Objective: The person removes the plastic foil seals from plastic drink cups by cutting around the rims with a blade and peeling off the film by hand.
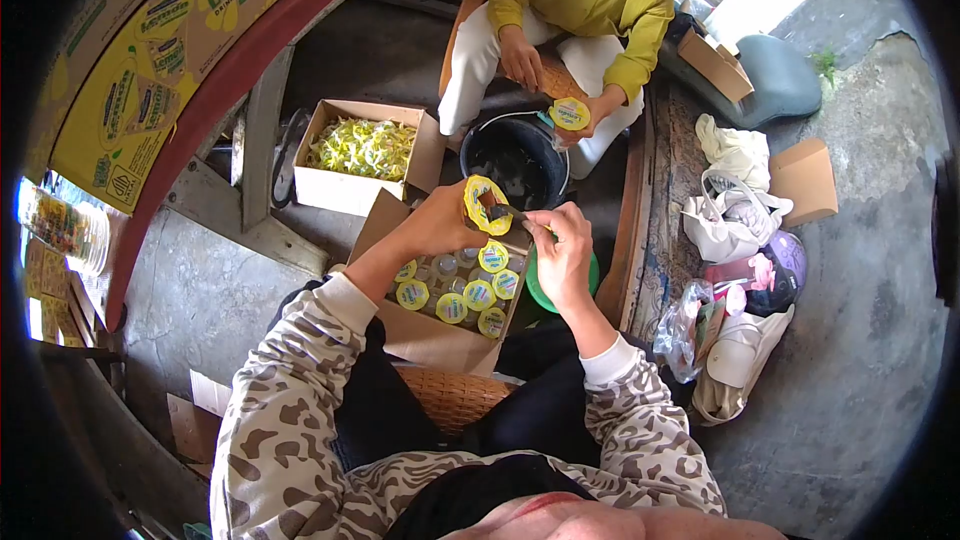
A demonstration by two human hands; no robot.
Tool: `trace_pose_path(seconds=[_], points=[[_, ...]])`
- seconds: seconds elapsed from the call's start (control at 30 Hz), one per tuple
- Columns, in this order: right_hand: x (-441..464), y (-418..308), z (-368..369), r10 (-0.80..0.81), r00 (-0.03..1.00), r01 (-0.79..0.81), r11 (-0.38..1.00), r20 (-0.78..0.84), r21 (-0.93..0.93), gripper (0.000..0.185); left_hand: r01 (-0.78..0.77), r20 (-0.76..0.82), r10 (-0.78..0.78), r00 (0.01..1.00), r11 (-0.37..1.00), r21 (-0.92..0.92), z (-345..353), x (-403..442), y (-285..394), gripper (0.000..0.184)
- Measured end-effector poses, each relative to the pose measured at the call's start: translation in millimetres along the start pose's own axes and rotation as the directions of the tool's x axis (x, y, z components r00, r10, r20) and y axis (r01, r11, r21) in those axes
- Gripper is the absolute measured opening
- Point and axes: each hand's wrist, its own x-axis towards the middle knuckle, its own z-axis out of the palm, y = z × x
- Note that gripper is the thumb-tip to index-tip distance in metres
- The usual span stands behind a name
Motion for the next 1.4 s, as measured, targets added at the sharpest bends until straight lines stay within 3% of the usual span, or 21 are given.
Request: trace_pose_path(seconds=[0.03,0.1,0.2,0.43,0.5,0.57,0.67,0.77,0.9,0.97,1.0,1.07,1.23,1.3,1.4], points=[[0.7,-1.3,-2.4,0.002,1.000,-0.002,1.000,0.000,0.002,0.014,0.002,0.001,-0.002,1.000,1.000,0.001,0.6,0.2,1.0,0.055],[3.2,-6.0,-7.7,-0.254,0.967,0.249,0.951,-0.005,-0.185,0.018,-0.012,-0.011,0.012,1.000,0.999,0.043,0.7,0.6,2.6,0.052],[0.3,-5.5,-8.4,-0.352,0.936,0.343,0.893,0.022,-0.291,0.024,0.055,0.029,-0.055,0.998,0.998,0.009,-2.1,0.2,7.9,0.047],[-6.3,-9.5,-9.1,-0.410,0.907,0.414,0.835,0.091,-0.363,0.036,0.091,0.099,-0.078,0.992,0.988,-0.129,-2.7,-3.3,4.9,0.041],[-7.0,-11.4,-8.2,-0.407,0.909,0.409,0.837,0.086,-0.362,0.033,0.179,0.180,-0.143,0.973,0.963,-0.202,-5.0,-3.6,5.3,0.040],[-6.9,-12.6,-6.1,-0.406,0.911,0.406,0.839,0.080,-0.362,0.031,0.167,0.197,-0.126,0.972,0.965,-0.204,-6.5,-2.4,-0.9,0.040],[-7.6,-9.5,-0.1,-0.287,0.958,0.281,0.925,0.014,-0.254,0.021,0.126,0.213,-0.083,0.974,0.972,-0.200,-4.7,0.7,-12.2,0.043],[-9.3,0.6,6.9,0.110,0.993,-0.114,0.986,0.034,0.118,0.014,0.097,0.165,-0.073,0.984,0.985,-0.145,-3.5,-0.8,-10.1,0.048],[-7.3,1.8,1.8,0.133,0.991,-0.136,0.979,0.029,0.154,0.014,0.073,0.017,-0.072,0.997,0.994,-0.077,4.3,-0.8,-9.5,0.053],[-3.6,-3.9,-7.4,-0.126,0.992,0.124,0.983,-0.011,-0.133,0.016,0.064,0.022,-0.062,0.998,0.994,-0.089,3.4,-0.4,-5.4,0.055],[-2.5,-5.3,-10.0,-0.126,0.992,0.123,0.983,-0.013,-0.133,0.016,0.055,0.026,-0.052,0.998,0.993,-0.103,2.8,-0.3,-2.5,0.056],[-1.4,-7.0,-13.8,-0.288,0.958,0.276,0.923,-0.004,-0.269,0.019,0.032,-0.018,-0.034,0.999,0.994,-0.109,3.2,0.0,-0.5,0.055],[-4.6,-10.7,-12.6,-0.368,0.928,0.364,0.851,0.066,-0.378,0.023,0.047,-0.029,-0.049,0.998,0.996,-0.072,3.9,0.1,-4.5,0.050],[-7.3,-11.7,-9.8,-0.383,0.919,0.386,0.831,0.092,-0.402,0.025,0.157,0.028,-0.155,0.988,0.980,-0.125,4.0,-1.4,-2.8,0.046],[-8.9,-10.4,-6.1,-0.390,0.917,0.387,0.823,0.081,-0.416,0.025,0.157,0.084,-0.141,0.986,0.960,-0.230,2.8,-1.0,-7.2,0.047]])
